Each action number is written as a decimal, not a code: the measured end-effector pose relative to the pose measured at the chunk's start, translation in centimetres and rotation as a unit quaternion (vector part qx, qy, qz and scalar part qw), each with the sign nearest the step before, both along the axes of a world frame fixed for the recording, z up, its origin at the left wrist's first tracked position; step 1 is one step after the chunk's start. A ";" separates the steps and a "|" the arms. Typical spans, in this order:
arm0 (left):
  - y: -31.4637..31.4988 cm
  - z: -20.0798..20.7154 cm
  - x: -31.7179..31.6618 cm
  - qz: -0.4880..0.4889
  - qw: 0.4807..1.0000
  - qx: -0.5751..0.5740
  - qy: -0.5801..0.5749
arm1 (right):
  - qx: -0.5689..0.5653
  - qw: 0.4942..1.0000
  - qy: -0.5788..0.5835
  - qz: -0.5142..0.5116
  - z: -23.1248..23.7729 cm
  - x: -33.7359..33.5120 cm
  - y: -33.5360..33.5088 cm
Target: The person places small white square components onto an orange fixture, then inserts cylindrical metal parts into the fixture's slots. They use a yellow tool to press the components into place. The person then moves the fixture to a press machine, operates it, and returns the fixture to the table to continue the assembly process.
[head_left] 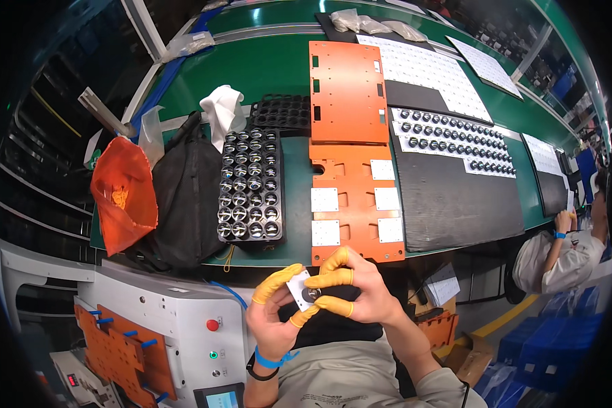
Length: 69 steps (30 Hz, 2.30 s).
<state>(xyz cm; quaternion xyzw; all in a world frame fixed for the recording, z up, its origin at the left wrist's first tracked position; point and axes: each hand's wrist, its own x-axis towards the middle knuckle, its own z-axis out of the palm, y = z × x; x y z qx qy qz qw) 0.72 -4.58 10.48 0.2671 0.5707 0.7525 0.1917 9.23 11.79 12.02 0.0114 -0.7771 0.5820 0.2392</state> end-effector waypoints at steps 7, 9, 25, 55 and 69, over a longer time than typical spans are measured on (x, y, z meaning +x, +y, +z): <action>1.1 -1.0 0.3 -0.161 0.922 0.123 -0.329 | 0.118 0.986 0.084 -0.089 0.1 -0.2 -0.3; 0.8 -2.0 1.2 -0.220 0.878 0.090 -0.415 | 0.174 0.971 0.102 -0.126 0.4 0.1 0.0; 5.2 0.9 0.2 0.008 0.972 -0.113 0.204 | 0.175 0.970 0.021 -0.168 -0.9 3.0 2.4; 19.6 1.5 -8.9 0.144 0.744 -0.529 0.382 | 0.305 0.914 -0.107 -0.247 -2.7 1.9 2.4; 19.8 -1.3 -8.6 0.155 0.726 -0.555 0.375 | 0.310 0.914 -0.106 -0.239 -2.7 2.1 2.4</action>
